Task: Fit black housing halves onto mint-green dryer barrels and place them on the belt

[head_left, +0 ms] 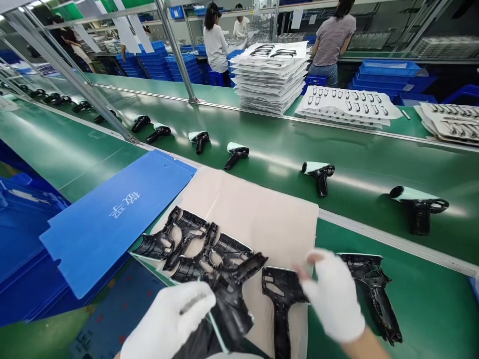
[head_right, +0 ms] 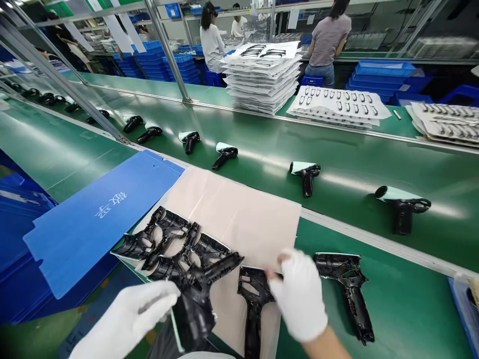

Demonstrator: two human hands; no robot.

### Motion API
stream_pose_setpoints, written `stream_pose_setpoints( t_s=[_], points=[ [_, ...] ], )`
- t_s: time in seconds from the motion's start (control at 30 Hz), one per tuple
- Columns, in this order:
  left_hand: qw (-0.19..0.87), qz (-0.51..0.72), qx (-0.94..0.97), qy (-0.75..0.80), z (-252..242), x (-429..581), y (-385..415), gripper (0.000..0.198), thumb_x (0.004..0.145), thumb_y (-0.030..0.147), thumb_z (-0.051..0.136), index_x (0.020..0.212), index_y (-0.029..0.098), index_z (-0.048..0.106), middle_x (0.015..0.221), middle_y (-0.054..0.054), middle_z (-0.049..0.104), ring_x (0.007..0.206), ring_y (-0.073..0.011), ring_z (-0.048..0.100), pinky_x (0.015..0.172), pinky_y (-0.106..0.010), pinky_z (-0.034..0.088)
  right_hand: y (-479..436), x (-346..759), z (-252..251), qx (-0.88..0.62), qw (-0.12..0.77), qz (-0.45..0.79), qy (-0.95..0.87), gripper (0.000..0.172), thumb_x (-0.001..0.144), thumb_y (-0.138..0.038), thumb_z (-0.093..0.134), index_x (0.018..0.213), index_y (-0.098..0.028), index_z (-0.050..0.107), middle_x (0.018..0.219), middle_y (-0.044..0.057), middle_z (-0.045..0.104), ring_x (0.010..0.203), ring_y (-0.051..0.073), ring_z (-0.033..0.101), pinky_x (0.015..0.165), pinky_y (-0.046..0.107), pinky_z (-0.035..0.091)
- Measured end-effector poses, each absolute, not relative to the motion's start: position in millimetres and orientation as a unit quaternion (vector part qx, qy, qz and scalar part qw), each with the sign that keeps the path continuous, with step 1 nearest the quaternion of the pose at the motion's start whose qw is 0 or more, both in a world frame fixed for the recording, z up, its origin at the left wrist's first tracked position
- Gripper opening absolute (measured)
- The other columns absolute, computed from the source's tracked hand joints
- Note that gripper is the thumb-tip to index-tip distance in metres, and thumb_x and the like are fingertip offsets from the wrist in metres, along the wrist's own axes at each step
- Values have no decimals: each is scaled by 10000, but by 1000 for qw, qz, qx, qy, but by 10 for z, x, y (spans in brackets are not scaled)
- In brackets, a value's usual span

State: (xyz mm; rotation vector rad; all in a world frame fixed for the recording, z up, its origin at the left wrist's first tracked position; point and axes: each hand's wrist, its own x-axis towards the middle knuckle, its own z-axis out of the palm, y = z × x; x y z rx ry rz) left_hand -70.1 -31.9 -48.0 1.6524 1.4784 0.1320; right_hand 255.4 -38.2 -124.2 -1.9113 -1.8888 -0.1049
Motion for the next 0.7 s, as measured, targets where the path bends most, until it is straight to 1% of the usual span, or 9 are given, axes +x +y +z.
stream_pose_setpoints(
  t_s=[0.1,0.17,0.23,0.3,0.4,0.47,0.53,0.6,0.7],
  points=[
    [397,144,605,675,-506,-681,-138,387,864,582,595,728,231,506,610,38,515,559,-151,462,546,-256,386,-1126,2133,-1544,-669,199,-82,-712,370,796,-519,678,755,-254,424,578,-4,526,492,201,543,452,315,423],
    [370,219,572,699,-599,-627,-34,385,814,568,666,745,234,487,612,49,506,581,-156,490,562,-260,413,-1395,1950,-1778,-686,173,-75,-703,337,740,-446,714,840,-238,468,561,2,549,452,218,556,414,323,423],
    [376,285,541,697,-681,-572,53,329,809,538,686,861,231,579,775,2,638,750,-206,612,670,-293,501,-1521,1862,-1945,-707,180,-53,-681,279,744,-345,684,920,-228,503,583,15,593,440,231,577,403,331,438],
    [406,350,515,668,-715,-532,124,380,844,509,665,1115,243,642,1142,-66,693,1106,-278,627,914,-368,529,-1562,1861,-2006,-731,229,-18,-643,193,796,-294,623,948,-236,520,647,34,642,479,239,620,412,334,470],
    [453,438,477,613,-680,-510,202,581,917,454,599,1459,294,460,1561,-46,435,1477,-282,328,1219,-436,294,-1541,1944,-1915,-719,356,23,-596,140,869,-290,573,991,-236,530,862,104,711,695,267,715,516,350,574],
    [456,476,457,598,-639,-523,238,659,942,430,566,1541,321,314,1653,8,252,1541,-260,152,1273,-450,141,-1475,1996,-1790,-663,445,36,-601,211,877,-248,586,1078,-231,524,1054,153,706,904,284,726,644,366,626],
    [457,489,443,597,-614,-554,266,668,930,438,573,1536,311,323,1673,29,169,1550,-268,79,1278,-470,103,-1367,2016,-1664,-612,511,41,-602,322,861,-179,607,1165,-232,515,1177,166,675,1060,292,689,754,389,634],
    [473,482,433,597,-619,-583,287,619,865,461,649,1431,268,489,1650,-8,257,1542,-305,119,1270,-490,162,-1239,2009,-1575,-589,550,39,-591,358,849,-150,612,1187,-232,527,1213,159,662,1140,306,651,826,430,620],
    [507,468,419,591,-669,-571,302,424,835,526,654,1128,221,687,1406,-110,601,1442,-365,390,1186,-539,368,-1092,1987,-1547,-587,556,64,-585,346,871,-201,585,1211,-235,530,1202,151,658,1107,304,663,821,442,614]
  ],
)
